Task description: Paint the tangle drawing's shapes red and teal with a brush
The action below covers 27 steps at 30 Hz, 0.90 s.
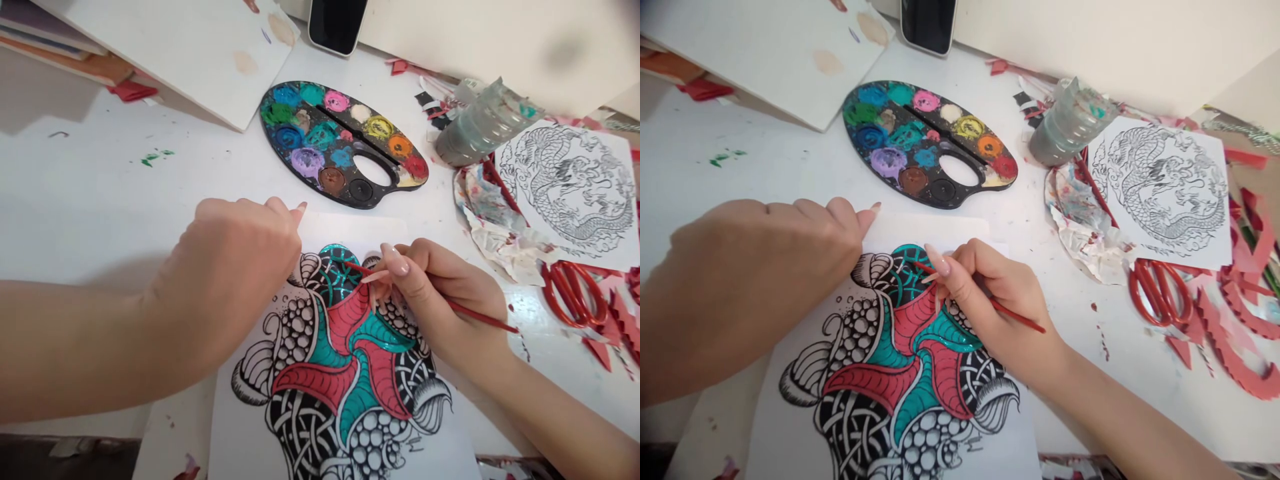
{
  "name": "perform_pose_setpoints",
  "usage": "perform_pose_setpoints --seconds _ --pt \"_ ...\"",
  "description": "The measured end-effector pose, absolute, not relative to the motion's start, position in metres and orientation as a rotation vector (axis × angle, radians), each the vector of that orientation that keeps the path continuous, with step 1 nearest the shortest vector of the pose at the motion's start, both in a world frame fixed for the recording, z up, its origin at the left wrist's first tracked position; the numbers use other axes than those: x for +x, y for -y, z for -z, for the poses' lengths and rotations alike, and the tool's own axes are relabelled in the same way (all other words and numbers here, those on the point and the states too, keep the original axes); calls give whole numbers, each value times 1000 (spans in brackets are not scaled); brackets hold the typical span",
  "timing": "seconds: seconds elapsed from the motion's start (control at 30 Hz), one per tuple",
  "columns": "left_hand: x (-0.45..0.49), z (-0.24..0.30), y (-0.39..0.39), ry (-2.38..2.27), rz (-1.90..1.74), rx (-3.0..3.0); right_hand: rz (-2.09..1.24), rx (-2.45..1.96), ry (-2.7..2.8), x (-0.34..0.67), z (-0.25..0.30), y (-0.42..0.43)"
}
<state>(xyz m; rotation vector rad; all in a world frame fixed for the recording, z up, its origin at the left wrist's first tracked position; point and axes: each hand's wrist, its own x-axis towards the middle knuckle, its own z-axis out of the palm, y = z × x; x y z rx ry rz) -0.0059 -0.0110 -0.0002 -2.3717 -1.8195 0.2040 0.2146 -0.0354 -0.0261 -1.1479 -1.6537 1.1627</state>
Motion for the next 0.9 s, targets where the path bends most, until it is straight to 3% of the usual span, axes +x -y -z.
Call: perform_pose_setpoints --seconds 0.4,0.6,0.9 --pt "-5 -6 10 1753 -355 -2342 -1205 -1122 1638 214 28 35" --pt "-6 -3 10 1937 -183 -2389 -1193 -1122 1661 216 27 37" --pt "-19 5 15 1857 -7 -2456 -1193 -1093 1669 215 25 38"
